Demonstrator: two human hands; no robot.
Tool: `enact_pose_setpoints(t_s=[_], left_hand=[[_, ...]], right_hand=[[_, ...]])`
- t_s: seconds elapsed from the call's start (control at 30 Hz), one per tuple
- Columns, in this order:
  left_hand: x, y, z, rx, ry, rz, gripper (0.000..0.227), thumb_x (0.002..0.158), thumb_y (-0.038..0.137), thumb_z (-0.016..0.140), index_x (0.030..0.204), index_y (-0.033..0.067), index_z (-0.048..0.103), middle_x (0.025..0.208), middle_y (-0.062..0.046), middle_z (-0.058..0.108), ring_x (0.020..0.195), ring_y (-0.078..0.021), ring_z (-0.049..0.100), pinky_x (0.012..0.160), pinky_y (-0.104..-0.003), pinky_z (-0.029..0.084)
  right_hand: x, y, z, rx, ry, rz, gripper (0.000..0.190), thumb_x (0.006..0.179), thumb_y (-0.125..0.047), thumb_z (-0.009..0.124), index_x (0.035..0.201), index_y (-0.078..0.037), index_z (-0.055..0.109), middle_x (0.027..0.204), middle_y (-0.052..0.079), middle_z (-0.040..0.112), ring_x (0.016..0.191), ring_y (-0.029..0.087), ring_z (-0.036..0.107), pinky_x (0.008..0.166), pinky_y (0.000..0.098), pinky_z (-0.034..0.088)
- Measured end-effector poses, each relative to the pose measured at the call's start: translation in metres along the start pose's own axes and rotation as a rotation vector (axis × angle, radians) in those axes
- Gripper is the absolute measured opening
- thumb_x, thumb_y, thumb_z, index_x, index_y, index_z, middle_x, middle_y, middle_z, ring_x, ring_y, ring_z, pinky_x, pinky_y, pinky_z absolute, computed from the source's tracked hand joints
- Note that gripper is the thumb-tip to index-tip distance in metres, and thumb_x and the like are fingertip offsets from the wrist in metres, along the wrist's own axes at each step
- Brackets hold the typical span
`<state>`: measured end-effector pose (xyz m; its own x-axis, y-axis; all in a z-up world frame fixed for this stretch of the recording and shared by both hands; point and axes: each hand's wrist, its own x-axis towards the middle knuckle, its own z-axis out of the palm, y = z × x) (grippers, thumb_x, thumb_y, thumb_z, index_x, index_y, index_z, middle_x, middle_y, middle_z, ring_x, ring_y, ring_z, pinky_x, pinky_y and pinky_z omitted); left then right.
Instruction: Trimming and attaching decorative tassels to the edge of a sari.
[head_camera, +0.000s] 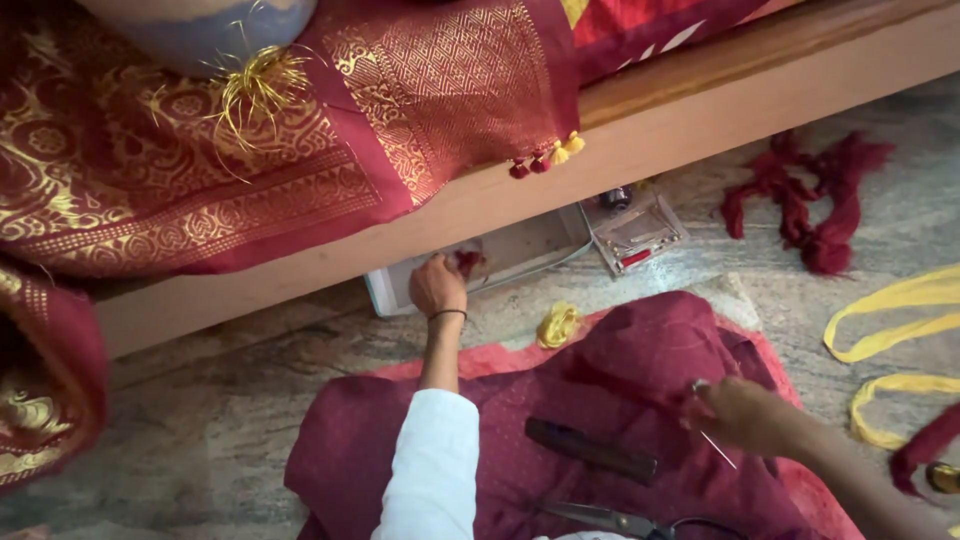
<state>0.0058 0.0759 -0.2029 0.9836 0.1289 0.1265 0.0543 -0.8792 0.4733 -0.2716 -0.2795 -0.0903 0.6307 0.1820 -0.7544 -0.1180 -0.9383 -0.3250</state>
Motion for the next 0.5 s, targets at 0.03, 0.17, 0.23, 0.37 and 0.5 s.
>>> enact_pose_setpoints(t_s=[0.03, 0.17, 0.23, 0.37, 0.5], left_hand=[[-0.003, 0.013, -0.017, -0.002, 0.001, 0.0, 0.022, 0.095, 0.03, 0.068, 0.094, 0.0112, 0.079, 0.09, -0.02, 0.074, 0.087, -0.0408, 0.07, 0.079, -0.051, 0.054], [-0.009, 0.053, -0.068, -0.091, -0.022, 0.093, 0.03, 0.088, 0.04, 0.072, 0.087, 0.0101, 0.079, 0.083, -0.016, 0.074, 0.081, -0.0388, 0.072, 0.074, -0.05, 0.055], [-0.008, 0.075, -0.077, -0.236, 0.013, 0.178, 0.026, 0.087, 0.034, 0.07, 0.093, 0.0104, 0.079, 0.084, -0.014, 0.076, 0.08, -0.0377, 0.073, 0.073, -0.048, 0.055], [0.006, 0.126, -0.103, -1.238, -0.181, 0.119, 0.031, 0.093, 0.032, 0.072, 0.115, 0.0104, 0.072, 0.111, -0.008, 0.075, 0.104, -0.0234, 0.07, 0.092, -0.038, 0.052], [0.01, 0.155, -0.128, -1.849, -0.667, -0.304, 0.025, 0.094, 0.034, 0.07, 0.115, 0.0207, 0.068, 0.115, 0.0, 0.074, 0.108, -0.0137, 0.066, 0.093, -0.034, 0.044]], right_hand=[[0.004, 0.001, -0.009, -0.002, 0.001, 0.002, 0.027, 0.1, -0.033, 0.052, 0.095, -0.013, 0.069, 0.084, 0.006, 0.074, 0.076, 0.024, 0.078, 0.075, 0.0402, 0.064], [0.014, -0.027, -0.074, -0.102, 0.364, -0.027, 0.031, 0.092, -0.035, 0.064, 0.107, -0.007, 0.066, 0.088, 0.017, 0.074, 0.08, 0.032, 0.074, 0.076, 0.0468, 0.061], [0.016, -0.053, -0.118, -0.085, 0.485, -0.081, 0.035, 0.091, -0.038, 0.067, 0.11, -0.008, 0.07, 0.092, 0.02, 0.076, 0.083, 0.035, 0.074, 0.077, 0.0472, 0.06], [0.037, -0.104, -0.18, 0.732, 0.719, -0.4, 0.046, 0.093, -0.033, 0.069, 0.128, -0.003, 0.067, 0.116, 0.017, 0.076, 0.103, 0.028, 0.073, 0.093, 0.0395, 0.057], [0.07, -0.137, -0.205, 1.662, 0.454, -0.679, 0.058, 0.096, -0.038, 0.064, 0.136, 0.003, 0.055, 0.135, 0.019, 0.066, 0.124, 0.029, 0.067, 0.112, 0.0418, 0.049]])
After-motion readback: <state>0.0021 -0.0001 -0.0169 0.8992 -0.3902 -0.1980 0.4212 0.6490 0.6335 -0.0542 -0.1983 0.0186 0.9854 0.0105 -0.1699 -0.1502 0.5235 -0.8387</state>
